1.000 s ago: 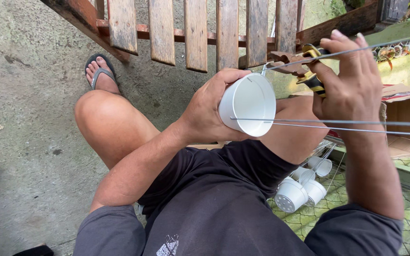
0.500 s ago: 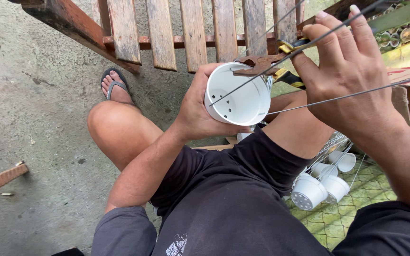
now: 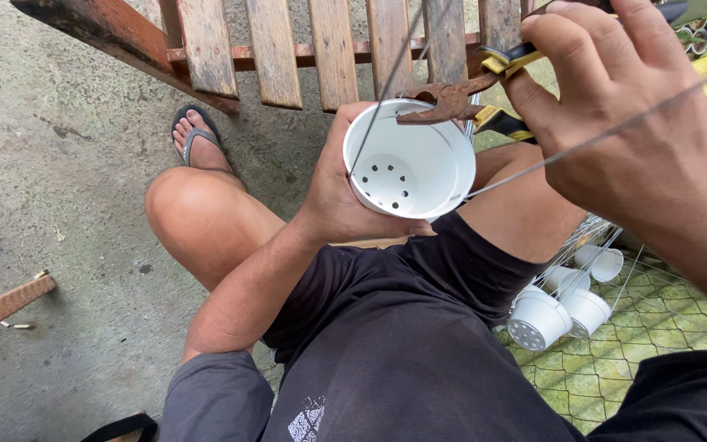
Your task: The person threads metal wires through holes in a white plastic pot and uses pliers to bend the wire ends into hooks. The person repeats this process to secure the pot for hanging.
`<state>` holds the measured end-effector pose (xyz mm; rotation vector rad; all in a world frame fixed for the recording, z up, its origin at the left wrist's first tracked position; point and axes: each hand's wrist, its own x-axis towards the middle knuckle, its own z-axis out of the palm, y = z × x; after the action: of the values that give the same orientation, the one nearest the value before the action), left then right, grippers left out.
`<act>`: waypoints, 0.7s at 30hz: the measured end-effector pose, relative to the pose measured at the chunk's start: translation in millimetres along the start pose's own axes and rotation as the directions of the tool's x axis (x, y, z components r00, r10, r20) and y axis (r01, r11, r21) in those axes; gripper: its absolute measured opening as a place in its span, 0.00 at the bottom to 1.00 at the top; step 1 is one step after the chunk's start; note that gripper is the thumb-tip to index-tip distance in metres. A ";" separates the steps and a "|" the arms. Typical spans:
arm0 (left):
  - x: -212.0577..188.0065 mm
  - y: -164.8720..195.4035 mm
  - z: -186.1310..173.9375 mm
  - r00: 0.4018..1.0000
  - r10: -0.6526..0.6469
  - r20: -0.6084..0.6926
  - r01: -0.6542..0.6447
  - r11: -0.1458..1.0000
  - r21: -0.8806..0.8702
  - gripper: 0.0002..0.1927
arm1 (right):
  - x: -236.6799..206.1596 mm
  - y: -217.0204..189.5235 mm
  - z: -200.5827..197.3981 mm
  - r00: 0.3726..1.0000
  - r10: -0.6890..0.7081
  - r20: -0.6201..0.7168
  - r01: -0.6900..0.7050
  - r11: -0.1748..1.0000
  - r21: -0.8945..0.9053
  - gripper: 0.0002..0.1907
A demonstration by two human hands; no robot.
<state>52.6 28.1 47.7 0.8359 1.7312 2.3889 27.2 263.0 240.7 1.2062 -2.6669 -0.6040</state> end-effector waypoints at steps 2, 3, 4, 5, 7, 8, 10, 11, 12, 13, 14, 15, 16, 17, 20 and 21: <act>1.5 -1.6 1.5 0.999 0.033 0.000 -0.033 0.999 0.024 0.56 | 5.0 1.5 -5.3 1.000 -0.019 0.023 0.020 1.000 -0.023 0.12; 1.7 -2.0 1.5 1.000 0.025 -0.003 -0.025 1.000 0.011 0.56 | 7.7 1.3 -7.1 0.999 -0.031 0.009 0.031 0.997 -0.073 0.12; 1.6 -2.0 1.7 1.000 0.015 -0.007 -0.015 1.000 -0.002 0.56 | 9.9 -0.5 -8.2 0.999 -0.043 -0.004 0.042 0.992 -0.122 0.11; 1.3 -1.9 2.0 1.000 0.004 -0.009 -0.005 1.000 -0.016 0.56 | 11.6 -1.9 -9.1 0.998 -0.054 -0.016 0.050 0.984 -0.170 0.11; 0.4 -1.3 2.1 1.000 -0.029 -0.011 0.029 0.999 -0.045 0.56 | 14.0 -2.0 -10.6 0.999 -0.052 -0.011 0.049 0.984 -0.172 0.10; -0.5 -1.1 2.2 0.999 -0.046 -0.012 0.045 0.997 -0.059 0.56 | 14.5 -2.6 -10.8 0.999 -0.050 -0.009 0.047 0.984 -0.173 0.10; -0.8 -0.6 2.5 0.998 -0.059 -0.017 0.057 0.996 -0.070 0.56 | 14.2 -3.4 -11.3 0.998 -0.060 -0.015 0.055 0.971 -0.231 0.11; -0.9 -0.5 2.8 0.998 -0.060 -0.019 0.059 0.996 -0.073 0.56 | 13.8 -3.8 -11.4 0.998 -0.065 -0.017 0.058 0.964 -0.260 0.11; -1.0 -0.2 3.0 0.998 -0.062 -0.021 0.060 0.995 -0.076 0.56 | 13.4 -4.8 -11.4 0.998 -0.066 -0.015 0.060 0.957 -0.286 0.12; -0.5 -0.4 2.9 0.998 -0.056 -0.024 0.054 0.996 -0.076 0.56 | 14.0 -5.4 -10.3 0.997 -0.071 -0.013 0.063 0.948 -0.312 0.12; -0.2 -0.3 2.8 0.998 -0.053 -0.026 0.051 0.996 -0.076 0.57 | 14.8 -5.4 -9.4 0.997 -0.075 -0.012 0.067 0.939 -0.337 0.12; 0.1 -0.2 2.6 0.998 -0.051 -0.028 0.049 0.996 -0.076 0.57 | 15.5 -4.8 -8.7 0.997 -0.078 -0.015 0.070 0.953 -0.296 0.12; 0.1 0.1 2.8 0.998 -0.050 -0.028 0.047 0.996 -0.076 0.57 | 15.9 -4.3 -8.4 0.997 -0.079 -0.019 0.072 0.964 -0.255 0.12; 0.2 0.3 2.7 0.998 -0.047 -0.031 0.045 0.997 -0.070 0.57 | 16.4 -3.4 -8.2 0.996 -0.081 -0.023 0.074 0.974 -0.216 0.12; 0.2 1.5 2.6 0.998 -0.041 -0.039 0.039 0.998 -0.047 0.57 | 17.8 -0.8 -6.8 0.995 -0.094 -0.037 0.084 0.973 -0.215 0.14; 0.3 1.8 2.5 0.998 -0.040 -0.040 0.038 0.998 -0.043 0.57 | 17.7 -0.1 -6.1 0.994 -0.097 -0.047 0.085 0.972 -0.219 0.13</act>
<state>54.0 29.7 50.0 0.7459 1.6892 2.4251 17.4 247.9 245.8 1.2670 -2.4340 -0.8373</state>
